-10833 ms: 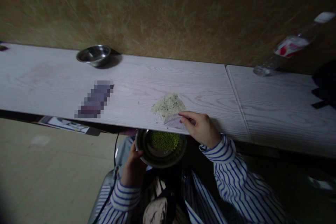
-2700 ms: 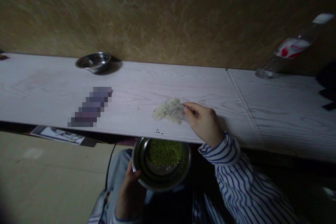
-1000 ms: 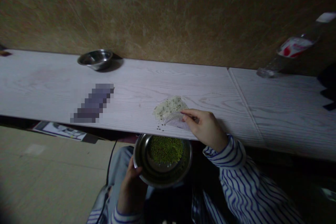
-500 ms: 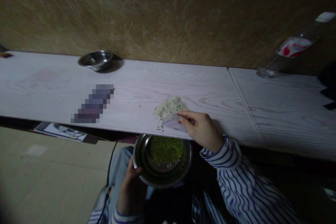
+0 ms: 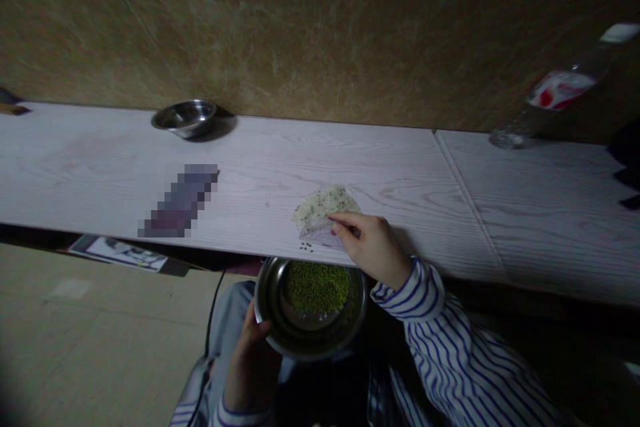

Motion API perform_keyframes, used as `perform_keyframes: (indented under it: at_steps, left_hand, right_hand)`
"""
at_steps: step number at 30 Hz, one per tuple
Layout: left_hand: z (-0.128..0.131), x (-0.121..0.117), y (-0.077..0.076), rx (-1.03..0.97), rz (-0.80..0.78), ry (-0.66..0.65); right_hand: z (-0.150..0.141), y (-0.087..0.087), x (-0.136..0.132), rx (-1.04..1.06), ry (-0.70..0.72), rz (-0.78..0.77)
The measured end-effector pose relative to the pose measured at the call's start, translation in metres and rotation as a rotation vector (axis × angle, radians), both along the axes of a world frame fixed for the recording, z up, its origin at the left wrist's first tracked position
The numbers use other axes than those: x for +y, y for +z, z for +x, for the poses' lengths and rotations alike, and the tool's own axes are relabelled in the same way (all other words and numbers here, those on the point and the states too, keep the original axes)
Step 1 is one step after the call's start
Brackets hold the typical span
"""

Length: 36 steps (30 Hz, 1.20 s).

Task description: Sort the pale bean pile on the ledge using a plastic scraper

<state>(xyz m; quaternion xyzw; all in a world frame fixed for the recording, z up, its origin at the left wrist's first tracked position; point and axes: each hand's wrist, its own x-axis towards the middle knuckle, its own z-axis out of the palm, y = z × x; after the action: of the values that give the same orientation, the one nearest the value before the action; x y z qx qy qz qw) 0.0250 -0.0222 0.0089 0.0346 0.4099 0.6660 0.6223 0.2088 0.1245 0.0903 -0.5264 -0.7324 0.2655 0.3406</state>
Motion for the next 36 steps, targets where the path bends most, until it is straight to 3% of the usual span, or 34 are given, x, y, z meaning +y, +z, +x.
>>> perform_keyframes:
  at_steps: [8,13,24,36]
  left_hand:
    - [-0.002,0.001,-0.007,0.033,0.011,-0.011]
    - [-0.001,0.000,-0.005,0.007,0.018,-0.008]
    - [-0.001,0.001,-0.006,0.000,0.012,0.007]
    - [-0.001,0.001,-0.002,-0.011,0.013,-0.004]
  right_hand:
    - [0.018,-0.004,0.012,0.078,-0.071,-0.013]
    - [0.014,-0.002,0.013,0.092,-0.104,-0.005]
    - [0.011,0.011,0.008,0.004,-0.047,-0.072]
    - [0.005,0.011,0.006,0.006,-0.014,-0.098]
